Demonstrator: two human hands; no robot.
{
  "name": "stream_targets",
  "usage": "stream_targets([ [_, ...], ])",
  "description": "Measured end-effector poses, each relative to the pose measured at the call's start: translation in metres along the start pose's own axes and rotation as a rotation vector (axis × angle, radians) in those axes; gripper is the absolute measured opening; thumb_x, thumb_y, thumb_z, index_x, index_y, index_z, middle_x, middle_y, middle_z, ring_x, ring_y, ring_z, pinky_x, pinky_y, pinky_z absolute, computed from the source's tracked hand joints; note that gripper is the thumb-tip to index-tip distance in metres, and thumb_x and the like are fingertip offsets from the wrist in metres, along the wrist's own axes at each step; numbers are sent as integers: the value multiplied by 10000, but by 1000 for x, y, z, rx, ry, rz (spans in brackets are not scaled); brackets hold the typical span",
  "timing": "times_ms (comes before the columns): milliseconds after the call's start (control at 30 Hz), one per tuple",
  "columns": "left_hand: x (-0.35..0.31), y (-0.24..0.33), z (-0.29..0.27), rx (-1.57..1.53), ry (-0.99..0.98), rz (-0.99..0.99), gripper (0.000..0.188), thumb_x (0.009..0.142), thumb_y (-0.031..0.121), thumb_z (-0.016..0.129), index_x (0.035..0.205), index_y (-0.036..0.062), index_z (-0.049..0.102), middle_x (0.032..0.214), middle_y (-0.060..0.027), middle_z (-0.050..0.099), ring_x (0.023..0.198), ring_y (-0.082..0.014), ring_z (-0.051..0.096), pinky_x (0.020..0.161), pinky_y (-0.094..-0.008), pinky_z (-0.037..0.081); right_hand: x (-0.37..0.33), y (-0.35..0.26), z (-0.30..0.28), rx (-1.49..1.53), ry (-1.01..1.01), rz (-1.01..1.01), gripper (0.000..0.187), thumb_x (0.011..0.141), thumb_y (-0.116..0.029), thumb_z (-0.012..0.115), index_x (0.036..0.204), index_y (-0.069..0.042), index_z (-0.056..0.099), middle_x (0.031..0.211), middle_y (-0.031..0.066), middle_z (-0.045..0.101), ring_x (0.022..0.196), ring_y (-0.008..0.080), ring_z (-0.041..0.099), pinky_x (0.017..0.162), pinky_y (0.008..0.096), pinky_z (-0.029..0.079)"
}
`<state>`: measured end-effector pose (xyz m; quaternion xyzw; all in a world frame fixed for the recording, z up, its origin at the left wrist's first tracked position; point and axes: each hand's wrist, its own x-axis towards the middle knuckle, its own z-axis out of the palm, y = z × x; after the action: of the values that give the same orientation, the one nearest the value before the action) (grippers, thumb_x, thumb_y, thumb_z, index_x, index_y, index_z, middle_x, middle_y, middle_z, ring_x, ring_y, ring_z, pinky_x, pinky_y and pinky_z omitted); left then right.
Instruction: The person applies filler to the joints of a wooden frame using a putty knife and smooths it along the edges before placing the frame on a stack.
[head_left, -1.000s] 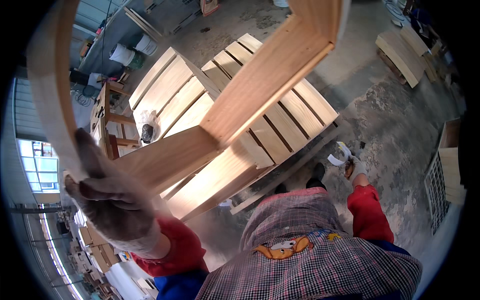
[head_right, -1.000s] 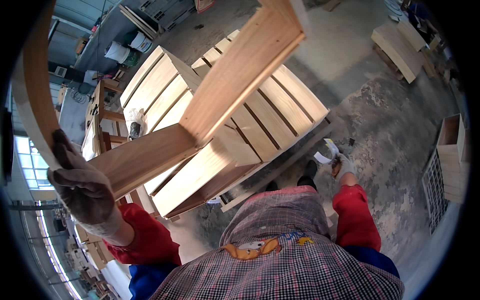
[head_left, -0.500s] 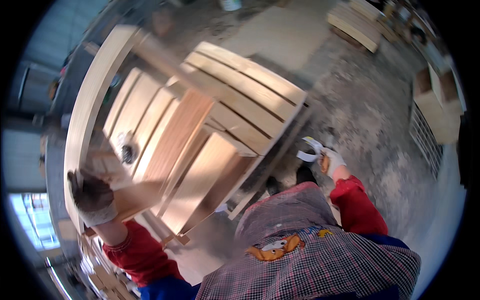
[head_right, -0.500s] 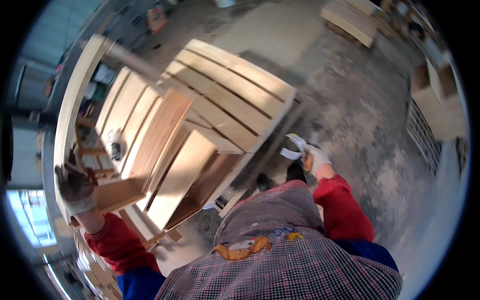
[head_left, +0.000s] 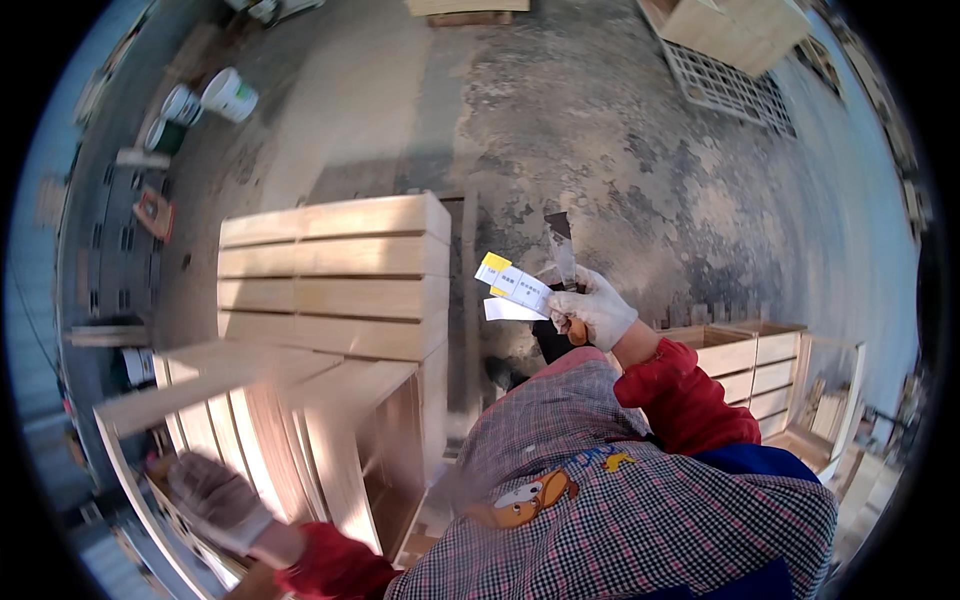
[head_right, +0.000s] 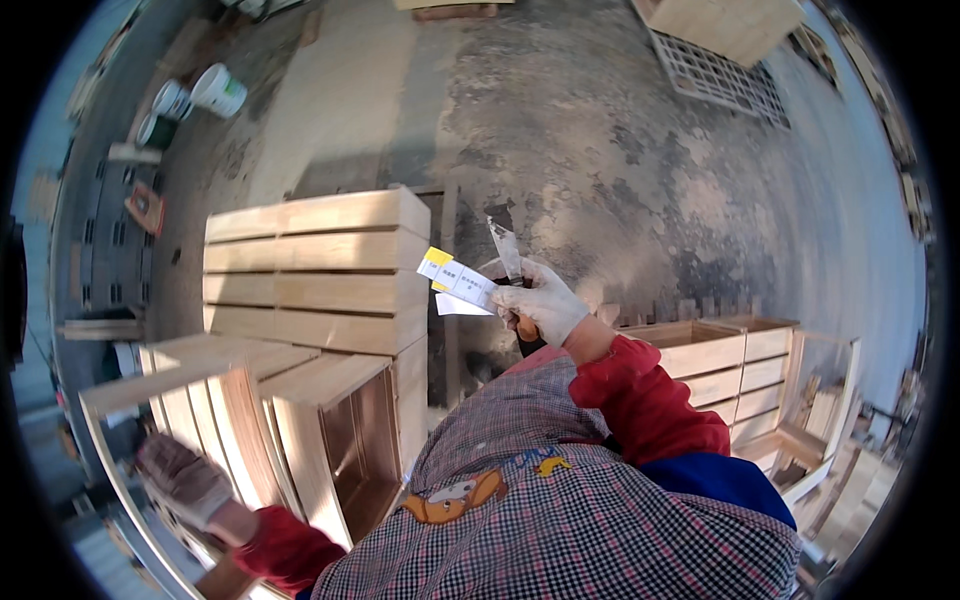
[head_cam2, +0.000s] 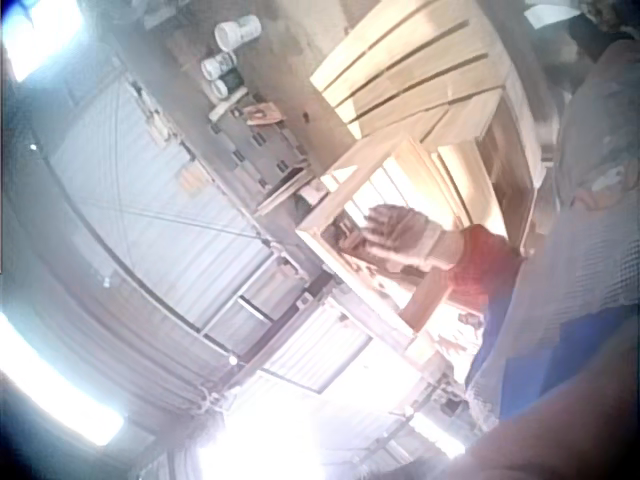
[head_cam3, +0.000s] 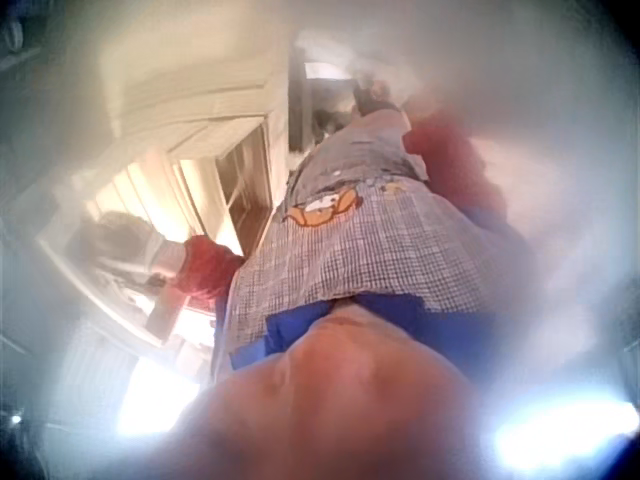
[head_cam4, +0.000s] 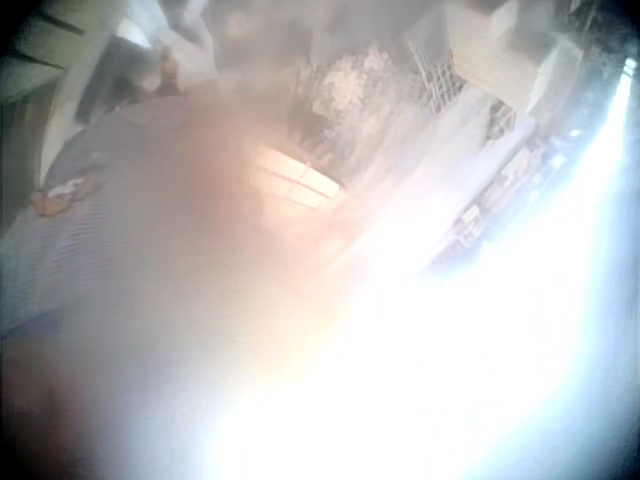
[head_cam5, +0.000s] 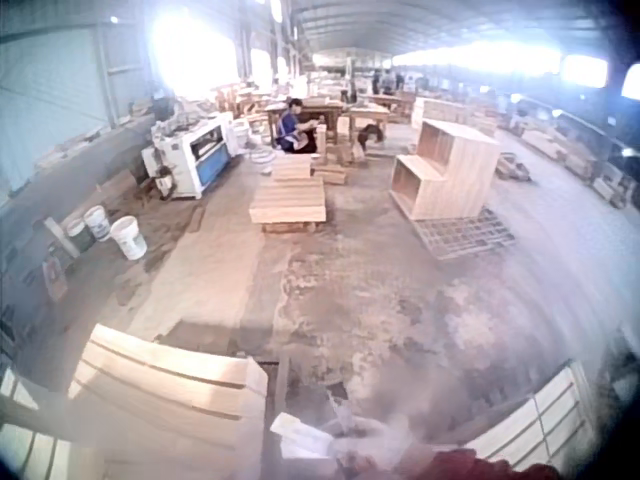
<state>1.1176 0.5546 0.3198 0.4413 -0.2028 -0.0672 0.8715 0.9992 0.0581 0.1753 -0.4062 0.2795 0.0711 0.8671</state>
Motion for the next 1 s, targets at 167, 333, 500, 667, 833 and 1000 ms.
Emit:
stream_targets([
  [167, 54, -260, 232, 151, -94, -768, 479, 932, 316, 467, 1286, -4, 427, 1228, -117, 527, 1154, -231, 488, 1050, -391, 313, -21, -70, -30, -73, 43, -143, 282, 810, -62, 605, 1088, -41, 569, 764, 18, 589, 591, 65, 524, 523, 212, 436],
  [333, 94, -385, 317, 286, -194, -1038, 314, 893, 205, 560, 1141, 16, 528, 1104, -101, 591, 1076, -230, 547, 955, -403, 423, -23, -104, -76, -140, 162, -348, 298, 817, -84, 601, 1103, -29, 541, 807, -10, 570, 651, 41, 501, 556, 196, 410],
  [500, 135, -456, 396, -184, 51, -1123, 219, 870, 134, 585, 1074, 63, 551, 1054, -89, 603, 1036, -260, 576, 900, -381, 474, -34, -126, -169, -201, 330, -533, 297, 783, -85, 613, 1061, 7, 564, 865, 5, 590, 719, 62, 518, 622, 214, 437],
  [667, 156, -524, 467, -120, 87, -1327, 221, 879, 189, 584, 1068, 79, 550, 1095, -87, 593, 1066, -254, 567, 904, -420, 493, -77, -164, -234, -75, 492, -370, 327, 790, -168, 645, 1060, 7, 585, 817, 16, 619, 606, 60, 528, 511, 202, 430],
  [833, 164, -589, 541, -5, -55, -1368, 251, 884, 210, 581, 1082, 64, 533, 1115, -83, 583, 1070, -241, 562, 907, -417, 504, -100, -184, -296, 52, 671, -456, 306, 791, -144, 642, 1055, 3, 595, 811, 15, 614, 602, 53, 513, 507, 202, 421],
  [1000, 173, -660, 625, 40, -213, -1432, 243, 895, 207, 562, 1090, 65, 527, 1124, -79, 582, 1063, -238, 564, 903, -418, 510, -107, -222, -359, 141, 819, -470, 285, 797, -110, 630, 1059, -4, 599, 821, 12, 609, 612, 48, 507, 526, 200, 419],
])
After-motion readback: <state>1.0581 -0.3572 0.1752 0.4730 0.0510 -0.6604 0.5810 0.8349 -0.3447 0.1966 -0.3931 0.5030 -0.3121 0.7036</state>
